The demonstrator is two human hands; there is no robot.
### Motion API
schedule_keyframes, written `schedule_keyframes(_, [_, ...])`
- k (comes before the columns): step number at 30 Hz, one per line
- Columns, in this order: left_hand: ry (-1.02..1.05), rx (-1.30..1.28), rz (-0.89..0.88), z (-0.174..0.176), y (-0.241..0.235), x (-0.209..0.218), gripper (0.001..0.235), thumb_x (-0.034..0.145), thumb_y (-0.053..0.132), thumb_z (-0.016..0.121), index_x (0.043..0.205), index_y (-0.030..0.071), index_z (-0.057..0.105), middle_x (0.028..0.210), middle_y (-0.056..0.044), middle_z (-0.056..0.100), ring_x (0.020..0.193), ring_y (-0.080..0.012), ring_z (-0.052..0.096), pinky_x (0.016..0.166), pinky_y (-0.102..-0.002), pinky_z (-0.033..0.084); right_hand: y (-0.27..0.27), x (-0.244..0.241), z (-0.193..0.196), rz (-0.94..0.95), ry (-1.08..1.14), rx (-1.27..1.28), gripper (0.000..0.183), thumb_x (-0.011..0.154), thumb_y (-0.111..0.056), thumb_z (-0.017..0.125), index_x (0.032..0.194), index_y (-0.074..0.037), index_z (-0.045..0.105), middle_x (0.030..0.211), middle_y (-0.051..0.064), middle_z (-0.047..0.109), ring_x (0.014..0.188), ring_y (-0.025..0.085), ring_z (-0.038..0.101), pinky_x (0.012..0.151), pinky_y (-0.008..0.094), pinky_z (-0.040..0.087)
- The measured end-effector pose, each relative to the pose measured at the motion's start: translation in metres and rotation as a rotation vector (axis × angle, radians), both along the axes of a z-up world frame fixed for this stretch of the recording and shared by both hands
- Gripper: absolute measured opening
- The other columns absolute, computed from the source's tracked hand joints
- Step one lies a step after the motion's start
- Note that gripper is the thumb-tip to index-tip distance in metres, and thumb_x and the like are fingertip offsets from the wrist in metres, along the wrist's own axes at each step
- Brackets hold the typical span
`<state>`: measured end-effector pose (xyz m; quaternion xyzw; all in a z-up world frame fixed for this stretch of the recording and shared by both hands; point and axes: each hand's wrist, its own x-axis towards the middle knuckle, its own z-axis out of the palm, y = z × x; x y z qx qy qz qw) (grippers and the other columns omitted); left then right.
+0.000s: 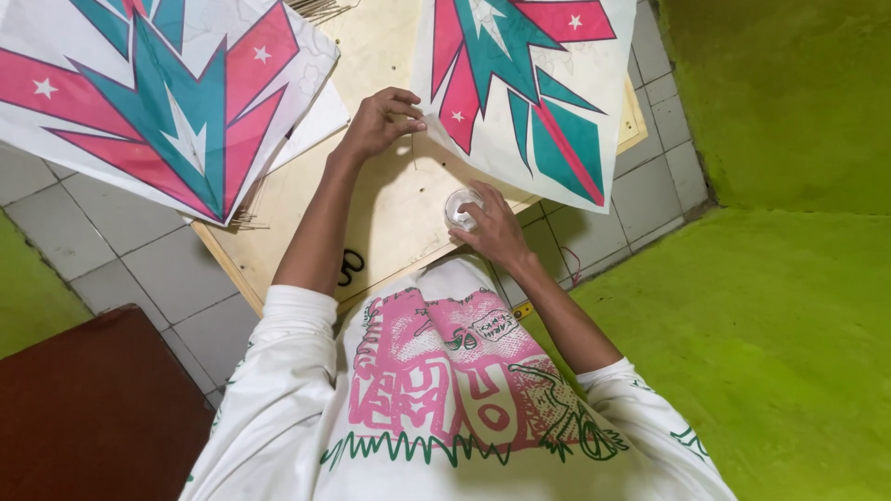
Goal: A person is seen assembling a kite by applying glue to the edges of the paper and folding them over the bamboo frame.
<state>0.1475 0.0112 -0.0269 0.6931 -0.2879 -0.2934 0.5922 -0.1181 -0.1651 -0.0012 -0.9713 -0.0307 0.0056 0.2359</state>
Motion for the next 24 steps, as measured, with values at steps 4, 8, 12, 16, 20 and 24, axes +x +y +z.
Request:
schedule_keyframes(4, [0.002, 0.003, 0.031, -0.010, 0.000, -0.007, 0.018, 0.086, 0.024, 0.086, 0.099, 0.013, 0.081, 0.122, -0.006, 0.068, 0.116, -0.0221, 0.066, 0.094, -0.035, 0.056, 0.001, -0.008, -0.008, -0.028, -0.019, -0.014, 0.025, 0.087, -0.033, 0.084, 0.092, -0.010, 0.079, 0.146, 0.020, 0.054, 0.130, 0.039, 0.053, 0.092, 0.060, 0.061])
schedule_keyframes(8, [0.145, -0.056, 0.096, -0.019, -0.001, -0.010, 0.018, 0.087, 0.019, 0.086, 0.102, 0.013, 0.081, 0.120, -0.005, 0.068, 0.092, -0.0143, 0.059, 0.079, -0.029, 0.053, 0.003, -0.012, -0.015, -0.055, -0.086, 0.062, 0.021, 0.084, -0.021, 0.089, 0.090, -0.006, 0.076, 0.148, 0.022, 0.052, 0.130, 0.041, 0.055, 0.092, 0.058, 0.064])
schedule_keyframes(12, [-0.014, -0.001, 0.074, -0.057, 0.001, -0.007, 0.014, 0.091, 0.026, 0.086, 0.104, 0.023, 0.081, 0.120, -0.001, 0.070, 0.085, -0.0117, 0.052, 0.072, -0.027, 0.047, 0.003, -0.018, -0.038, -0.153, -0.299, 0.283, 0.030, 0.078, -0.014, 0.092, 0.078, -0.001, 0.065, 0.137, 0.026, 0.060, 0.124, 0.046, 0.061, 0.104, 0.052, 0.051])
schedule_keyframes(16, [0.051, 0.018, 0.106, -0.057, 0.001, -0.006, 0.015, 0.091, 0.024, 0.086, 0.105, 0.023, 0.082, 0.121, -0.001, 0.071, 0.087, -0.0100, 0.052, 0.076, -0.024, 0.048, 0.010, -0.015, -0.018, -0.199, -0.237, 0.302, 0.041, 0.076, -0.017, 0.093, 0.098, -0.002, 0.062, 0.139, 0.027, 0.056, 0.127, 0.049, 0.056, 0.109, 0.057, 0.046])
schedule_keyframes(20, [0.076, 0.030, 0.132, -0.049, -0.002, -0.003, 0.016, 0.091, 0.026, 0.087, 0.105, 0.020, 0.082, 0.120, -0.005, 0.072, 0.093, -0.0147, 0.060, 0.080, -0.025, 0.050, 0.022, 0.008, 0.016, -0.212, -0.321, 0.247, 0.054, 0.080, -0.032, 0.092, 0.118, -0.007, 0.065, 0.136, 0.018, 0.056, 0.129, 0.040, 0.056, 0.107, 0.047, 0.048])
schedule_keyframes(24, [0.048, 0.048, 0.147, -0.063, -0.006, -0.002, 0.022, 0.091, 0.023, 0.087, 0.107, 0.010, 0.080, 0.119, -0.012, 0.073, 0.105, -0.0266, 0.070, 0.087, -0.032, 0.056, 0.033, 0.054, 0.013, 0.017, -0.424, 0.074, 0.042, 0.093, -0.034, 0.078, 0.124, -0.007, 0.070, 0.118, 0.016, 0.066, 0.115, 0.036, 0.065, 0.100, 0.046, 0.054])
